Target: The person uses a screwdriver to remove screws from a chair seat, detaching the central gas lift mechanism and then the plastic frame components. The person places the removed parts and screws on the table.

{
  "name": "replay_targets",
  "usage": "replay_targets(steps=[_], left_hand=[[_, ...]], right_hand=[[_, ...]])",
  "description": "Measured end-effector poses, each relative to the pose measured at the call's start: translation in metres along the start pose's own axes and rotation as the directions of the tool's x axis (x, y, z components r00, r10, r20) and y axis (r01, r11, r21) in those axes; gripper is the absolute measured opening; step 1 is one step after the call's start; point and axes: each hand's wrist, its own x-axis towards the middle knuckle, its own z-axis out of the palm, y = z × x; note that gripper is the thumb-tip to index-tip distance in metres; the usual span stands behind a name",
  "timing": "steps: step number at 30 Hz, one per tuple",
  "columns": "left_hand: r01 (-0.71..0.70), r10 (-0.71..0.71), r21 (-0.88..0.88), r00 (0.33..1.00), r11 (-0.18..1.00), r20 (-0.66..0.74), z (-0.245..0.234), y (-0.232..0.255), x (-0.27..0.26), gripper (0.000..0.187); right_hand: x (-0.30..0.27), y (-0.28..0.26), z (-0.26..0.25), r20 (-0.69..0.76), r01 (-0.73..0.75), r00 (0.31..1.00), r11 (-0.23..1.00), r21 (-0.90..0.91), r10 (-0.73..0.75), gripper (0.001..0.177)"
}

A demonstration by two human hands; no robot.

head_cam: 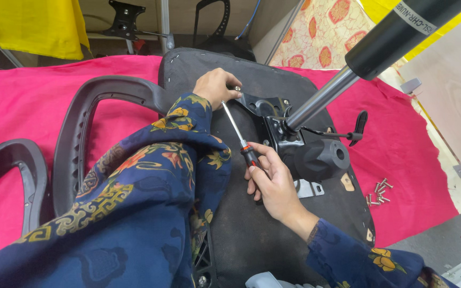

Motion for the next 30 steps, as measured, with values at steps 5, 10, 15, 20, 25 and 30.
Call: replay_targets(steps=[5, 10, 15, 20, 25, 30], left_hand=[[0.067, -0.06, -0.087, 0.995, 0.994, 0.083, 0.0, -0.007, 0.004, 0.02], [0.056, -0.056, -0.012, 0.998, 0.998, -0.005, -0.005, 0.001, -0.002, 0.024], [0.056, -0.053, 0.056, 0.997, 0.997, -0.055, -0.005, 0.008, -0.007, 0.035], [-0.036, 0.04, 0.061, 0.997, 0.998, -0.071, 0.002, 0.002, -0.003, 0.038], [0.035, -0.035, -0.006, 0.999, 0.999, 0.008, 0.004, -0.003, 0.001, 0.019], [0.085, -0.085, -0.018, 0.996, 0.996, -0.001, -0.002, 0.002, -0.002, 0.022]], right_hand=[[0.0, -0.001, 0.0, 0.009, -0.001, 1.0, 1.0, 0.0, 0.001, 0.048], [0.0, 0.0, 0.0, 0.012, -0.001, 1.0, 1.0, 0.024, 0.0, 0.048], [0.0, 0.001, 0.0, 0.012, 0.008, 1.0, 1.0, 0.012, -0.008, 0.048], [0.0, 0.001, -0.001, 0.011, 0.013, 1.0, 1.0, 0.0, -0.013, 0.049], [0.0, 0.0, -0.001, 0.011, 0.009, 1.0, 1.0, -0.018, -0.008, 0.049], [-0.001, -0.002, 0.001, 0.004, -0.002, 1.0, 1.0, 0.006, 0.002, 0.049]])
